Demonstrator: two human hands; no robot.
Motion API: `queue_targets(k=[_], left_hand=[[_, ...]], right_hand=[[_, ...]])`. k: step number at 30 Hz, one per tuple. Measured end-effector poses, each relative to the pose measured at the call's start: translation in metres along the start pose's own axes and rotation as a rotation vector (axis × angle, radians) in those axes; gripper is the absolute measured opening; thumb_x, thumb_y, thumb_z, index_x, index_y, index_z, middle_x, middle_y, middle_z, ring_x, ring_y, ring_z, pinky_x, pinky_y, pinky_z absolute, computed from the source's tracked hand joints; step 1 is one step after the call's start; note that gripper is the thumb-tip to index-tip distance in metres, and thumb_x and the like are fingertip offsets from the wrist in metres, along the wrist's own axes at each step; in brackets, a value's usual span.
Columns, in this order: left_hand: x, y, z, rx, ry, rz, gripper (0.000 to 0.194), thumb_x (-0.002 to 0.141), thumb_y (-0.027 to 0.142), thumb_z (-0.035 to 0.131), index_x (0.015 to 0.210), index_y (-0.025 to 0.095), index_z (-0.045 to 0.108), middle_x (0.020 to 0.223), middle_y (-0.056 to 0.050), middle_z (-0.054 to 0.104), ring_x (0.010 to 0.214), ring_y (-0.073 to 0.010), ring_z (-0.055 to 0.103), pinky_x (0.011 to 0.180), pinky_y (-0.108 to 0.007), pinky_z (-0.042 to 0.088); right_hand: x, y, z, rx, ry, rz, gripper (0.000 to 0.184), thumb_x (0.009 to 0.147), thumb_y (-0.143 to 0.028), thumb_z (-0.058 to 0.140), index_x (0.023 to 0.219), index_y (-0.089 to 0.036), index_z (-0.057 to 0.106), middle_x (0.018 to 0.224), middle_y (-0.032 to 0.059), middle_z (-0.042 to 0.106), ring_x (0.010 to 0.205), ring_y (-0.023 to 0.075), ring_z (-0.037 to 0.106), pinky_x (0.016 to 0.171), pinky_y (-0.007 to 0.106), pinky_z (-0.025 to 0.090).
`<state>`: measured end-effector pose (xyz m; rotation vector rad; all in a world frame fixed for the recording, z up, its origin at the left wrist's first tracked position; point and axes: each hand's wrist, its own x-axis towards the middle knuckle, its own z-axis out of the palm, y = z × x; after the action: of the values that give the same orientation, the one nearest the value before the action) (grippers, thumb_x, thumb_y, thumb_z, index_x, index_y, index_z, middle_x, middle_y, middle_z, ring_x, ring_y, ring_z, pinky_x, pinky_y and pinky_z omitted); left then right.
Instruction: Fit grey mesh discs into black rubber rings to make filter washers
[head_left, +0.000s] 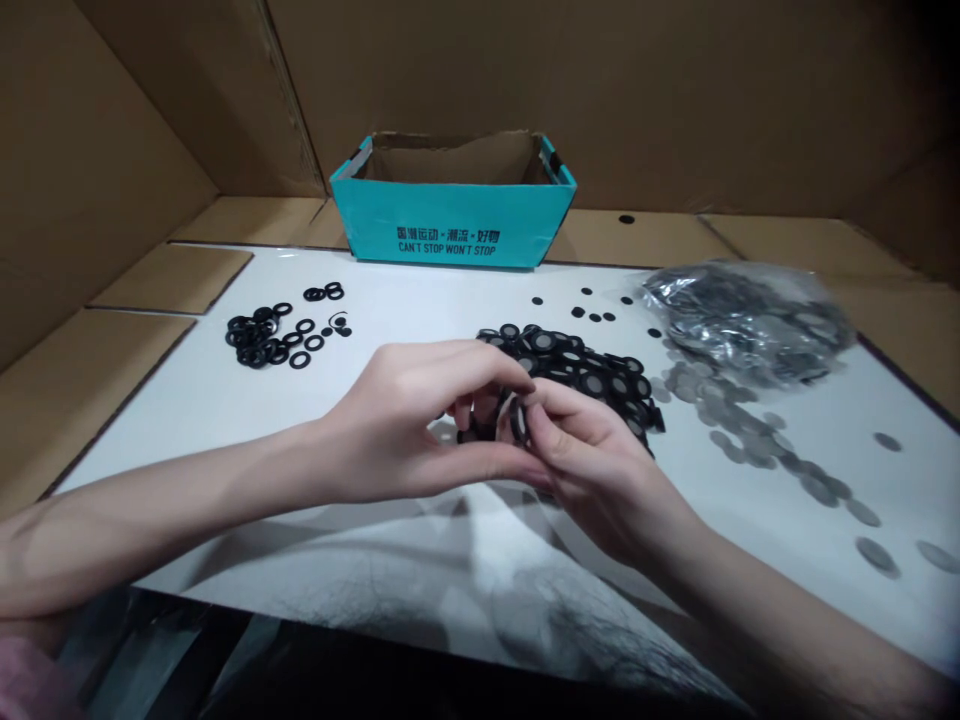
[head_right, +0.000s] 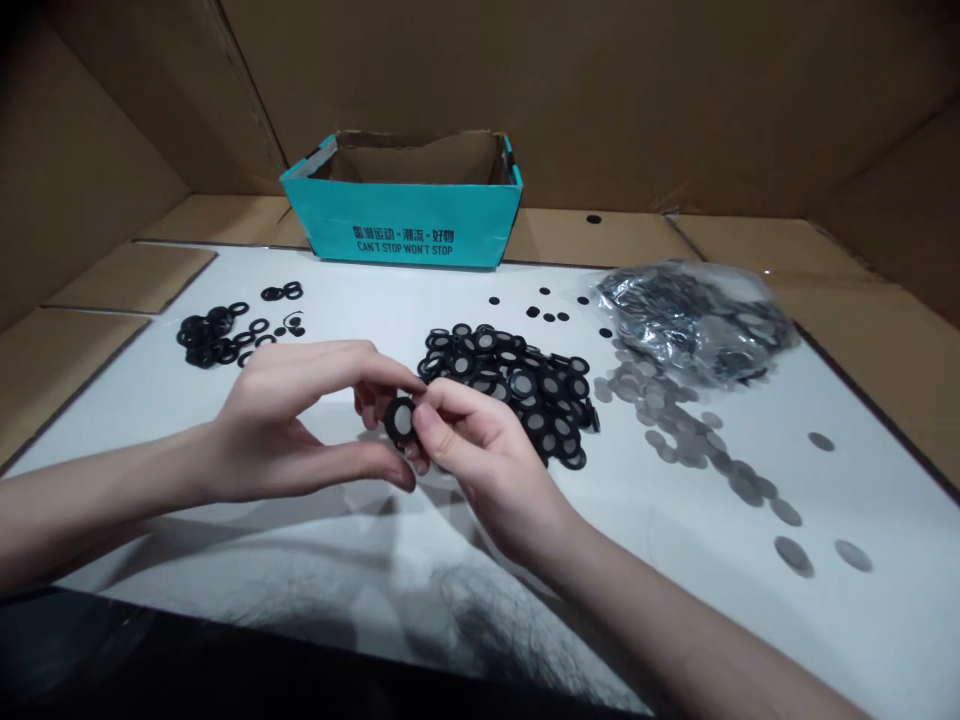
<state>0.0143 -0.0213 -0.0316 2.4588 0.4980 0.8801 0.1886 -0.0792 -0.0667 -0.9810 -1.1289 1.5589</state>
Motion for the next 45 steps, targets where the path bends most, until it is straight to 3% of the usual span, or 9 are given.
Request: queue_targets(k=[4,10,16,24,33,36,39,41,45], left_hand=[[-0.001,-0.002,0.003,-0.024,-0.013,0.034,0.015,0.085,0.026,0.070,0.095,0.016,0.064,0.074,0.000,0.069,0.064,-0.0088,0.061,0.064,-0.018,0.048],[-0.003,-0.004,0.003,0.083,0.021,0.055,0.023,0.080,0.027,0.076,0.093,0.012,0.064,0.071,0.000,0.066,0.063,-0.0079,0.059,0.063,-0.017,0.046],[-0.006,-0.006,0.008,0.255,0.033,0.086,0.003,0.084,0.012,0.063,0.086,0.014,0.063,0.072,0.001,0.065,0.059,-0.0070,0.056,0.058,-0.016,0.043],[-0.010,-0.012,0.014,0.250,0.104,0.195,0.007,0.085,0.007,0.059,0.079,0.012,0.058,0.070,0.000,0.063,0.056,-0.0065,0.053,0.055,-0.016,0.042],[-0.010,-0.021,0.021,0.362,0.169,0.336,0.014,0.091,0.013,0.054,0.079,0.012,0.058,0.065,-0.001,0.061,0.057,-0.0101,0.055,0.057,-0.020,0.046],[-0.008,-0.023,0.011,0.437,0.157,0.332,0.016,0.093,0.024,0.056,0.085,0.012,0.063,0.068,-0.003,0.065,0.059,-0.0115,0.058,0.056,-0.021,0.045],[-0.006,-0.027,-0.011,0.466,0.159,0.250,0.044,0.085,0.048,0.067,0.110,0.011,0.064,0.080,-0.004,0.070,0.062,-0.0111,0.061,0.059,-0.020,0.046],[-0.005,-0.032,-0.029,0.487,0.190,0.140,0.052,0.080,0.050,0.071,0.116,0.014,0.063,0.083,-0.003,0.071,0.060,-0.0097,0.061,0.062,-0.020,0.046],[-0.006,-0.046,-0.063,0.516,0.196,-0.134,0.045,0.084,0.049,0.066,0.116,0.018,0.064,0.078,0.000,0.069,0.060,-0.0113,0.061,0.064,-0.022,0.047]], right_hand=[[0.001,0.004,0.000,0.019,-0.001,-0.007,0.031,0.081,-0.048,0.066,0.074,-0.018,0.059,0.069,-0.0006,0.051,0.061,0.0103,0.045,0.057,0.024,0.042],[0.002,0.008,-0.004,-0.017,0.066,-0.086,0.029,0.087,-0.047,0.063,0.076,-0.020,0.065,0.068,-0.0004,0.056,0.064,0.0097,0.050,0.058,0.021,0.042],[0.000,0.004,0.001,-0.151,0.162,-0.151,0.020,0.073,-0.035,0.079,0.085,-0.022,0.070,0.072,-0.0004,0.064,0.066,0.0112,0.058,0.061,0.024,0.050],[-0.002,-0.001,0.005,-0.270,0.248,-0.183,0.015,0.068,-0.027,0.077,0.079,-0.020,0.070,0.068,0.0005,0.067,0.063,0.0129,0.062,0.061,0.026,0.055],[-0.002,0.004,0.006,-0.359,0.223,-0.233,0.013,0.074,-0.027,0.074,0.084,-0.020,0.070,0.076,0.0011,0.070,0.068,0.0135,0.064,0.063,0.026,0.055],[0.000,-0.003,-0.002,-0.568,0.213,-0.352,0.014,0.080,-0.028,0.069,0.091,-0.020,0.071,0.081,0.0031,0.071,0.071,0.0150,0.065,0.064,0.029,0.055],[0.002,-0.019,-0.022,-0.985,0.246,-0.545,0.021,0.084,-0.026,0.066,0.103,-0.019,0.072,0.088,0.0066,0.072,0.079,0.0187,0.065,0.073,0.034,0.053],[0.004,-0.031,-0.040,-1.265,0.301,-0.662,0.026,0.084,-0.027,0.065,0.108,-0.019,0.072,0.091,0.0084,0.072,0.086,0.0226,0.063,0.079,0.039,0.051],[0.009,-0.042,-0.075,-1.529,0.206,-0.630,0.028,0.087,-0.032,0.060,0.111,-0.020,0.070,0.093,0.0088,0.073,0.088,0.0259,0.060,0.074,0.040,0.051]])
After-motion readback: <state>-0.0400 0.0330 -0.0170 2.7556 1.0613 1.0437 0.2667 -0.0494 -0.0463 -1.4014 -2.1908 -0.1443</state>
